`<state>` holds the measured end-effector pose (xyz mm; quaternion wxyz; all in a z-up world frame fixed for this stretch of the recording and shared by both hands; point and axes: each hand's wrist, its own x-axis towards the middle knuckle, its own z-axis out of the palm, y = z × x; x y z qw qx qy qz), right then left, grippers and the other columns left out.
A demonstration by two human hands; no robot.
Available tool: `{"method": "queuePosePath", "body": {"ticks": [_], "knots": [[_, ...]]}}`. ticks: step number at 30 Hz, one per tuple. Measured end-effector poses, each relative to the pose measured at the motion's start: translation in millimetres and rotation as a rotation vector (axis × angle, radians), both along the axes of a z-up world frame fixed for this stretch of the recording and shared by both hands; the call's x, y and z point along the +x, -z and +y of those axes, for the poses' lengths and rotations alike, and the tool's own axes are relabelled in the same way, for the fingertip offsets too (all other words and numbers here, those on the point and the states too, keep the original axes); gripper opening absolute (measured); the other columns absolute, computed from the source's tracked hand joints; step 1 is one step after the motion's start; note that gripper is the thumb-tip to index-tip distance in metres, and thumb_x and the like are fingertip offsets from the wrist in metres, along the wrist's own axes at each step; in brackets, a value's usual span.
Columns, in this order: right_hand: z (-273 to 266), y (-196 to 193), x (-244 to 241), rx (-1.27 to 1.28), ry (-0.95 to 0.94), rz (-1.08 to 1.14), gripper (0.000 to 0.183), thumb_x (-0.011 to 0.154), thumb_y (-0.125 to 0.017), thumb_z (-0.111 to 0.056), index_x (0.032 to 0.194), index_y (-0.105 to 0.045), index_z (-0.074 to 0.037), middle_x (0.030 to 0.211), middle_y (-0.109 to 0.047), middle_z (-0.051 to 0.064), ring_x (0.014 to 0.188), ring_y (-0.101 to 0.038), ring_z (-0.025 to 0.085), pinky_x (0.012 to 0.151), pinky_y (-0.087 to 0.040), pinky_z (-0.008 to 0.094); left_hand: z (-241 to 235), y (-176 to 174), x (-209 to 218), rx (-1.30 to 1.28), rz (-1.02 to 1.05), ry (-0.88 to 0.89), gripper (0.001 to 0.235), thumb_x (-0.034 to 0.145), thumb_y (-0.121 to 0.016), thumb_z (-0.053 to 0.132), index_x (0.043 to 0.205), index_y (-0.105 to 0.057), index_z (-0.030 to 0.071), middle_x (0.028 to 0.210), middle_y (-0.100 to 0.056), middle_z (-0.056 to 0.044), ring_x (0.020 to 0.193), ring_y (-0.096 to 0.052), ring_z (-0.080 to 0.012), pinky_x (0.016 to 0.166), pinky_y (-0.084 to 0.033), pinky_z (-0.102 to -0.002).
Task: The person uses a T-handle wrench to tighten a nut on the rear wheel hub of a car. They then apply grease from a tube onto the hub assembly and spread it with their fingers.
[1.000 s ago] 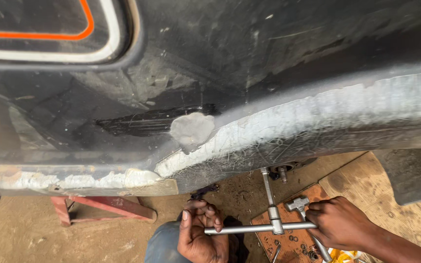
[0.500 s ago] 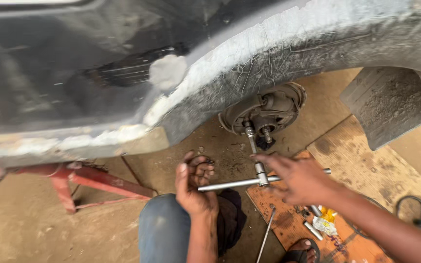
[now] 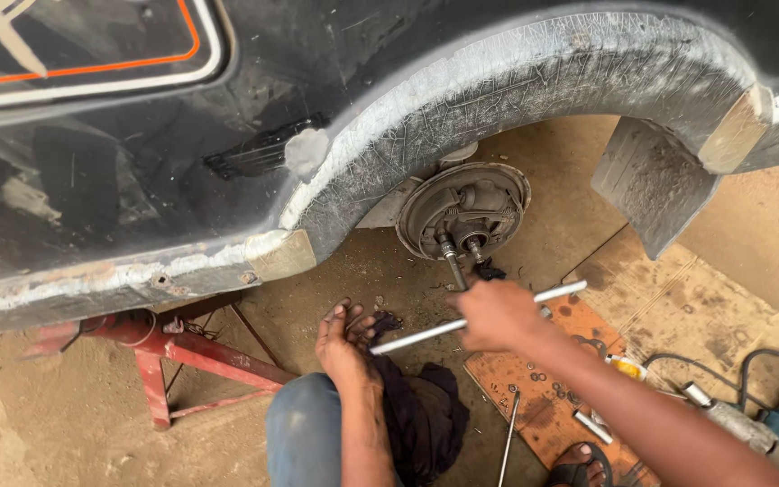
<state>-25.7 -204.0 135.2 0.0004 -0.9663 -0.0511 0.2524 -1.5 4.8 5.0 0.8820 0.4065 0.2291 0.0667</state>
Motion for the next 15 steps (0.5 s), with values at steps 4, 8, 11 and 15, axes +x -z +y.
{"method": "queuePosePath", "body": {"ticks": [4, 8, 11, 15], "knots": [[3.3, 3.5, -5.2, 0.012, 0.007, -0.067, 0.032, 0.081, -0.067, -0.023, 0.112, -0.074, -0.015, 0.086, -0.071, 0.011, 0.083, -0.073, 0.029, 0.076, -0.06, 0.045, 4.6, -5.8, -2.3, 0.064, -0.054, 0.028, 0.02, 0.099, -0.06, 0.016, 0.109, -0.069, 0.001, 0.091, -0.074, -0.011, 0.067, -0.068, -0.0168, 0.059, -0.051, -0.026], [-2.1, 7.4, -10.0, 0.005, 0.011, -0.057, 0.045, 0.077, -0.065, -0.019, 0.122, -0.067, -0.021, 0.084, -0.071, 0.01, 0.077, -0.074, 0.026, 0.07, -0.061, 0.044, 10.2, -10.1, 0.5, 0.05, -0.023, 0.034, 0.02, 0.099, -0.06, 0.016, 0.109, -0.069, 0.001, 0.09, -0.074, -0.012, 0.068, -0.068, -0.0176, 0.059, -0.05, -0.027], [1.4, 16.9, -9.4, 0.026, 0.004, -0.151, 0.044, 0.075, -0.065, -0.017, 0.119, -0.071, -0.019, 0.082, -0.071, 0.011, 0.074, -0.072, 0.028, 0.07, -0.06, 0.044, 8.4, -6.7, -3.0, 0.058, -0.022, 0.038, 0.021, 0.099, -0.06, 0.016, 0.109, -0.07, 0.0, 0.089, -0.075, -0.011, 0.069, -0.069, -0.0178, 0.06, -0.051, -0.028], [0.0, 25.0, -7.2, 0.065, 0.036, -0.073, 0.064, 0.074, -0.063, -0.016, 0.138, -0.06, -0.025, 0.08, -0.073, 0.012, 0.068, -0.074, 0.025, 0.064, -0.062, 0.042, 11.6, -9.7, 3.0, 0.058, 0.03, 0.058, 0.02, 0.099, -0.062, 0.017, 0.108, -0.07, 0.002, 0.089, -0.075, -0.01, 0.07, -0.069, -0.0177, 0.061, -0.051, -0.028]]}}
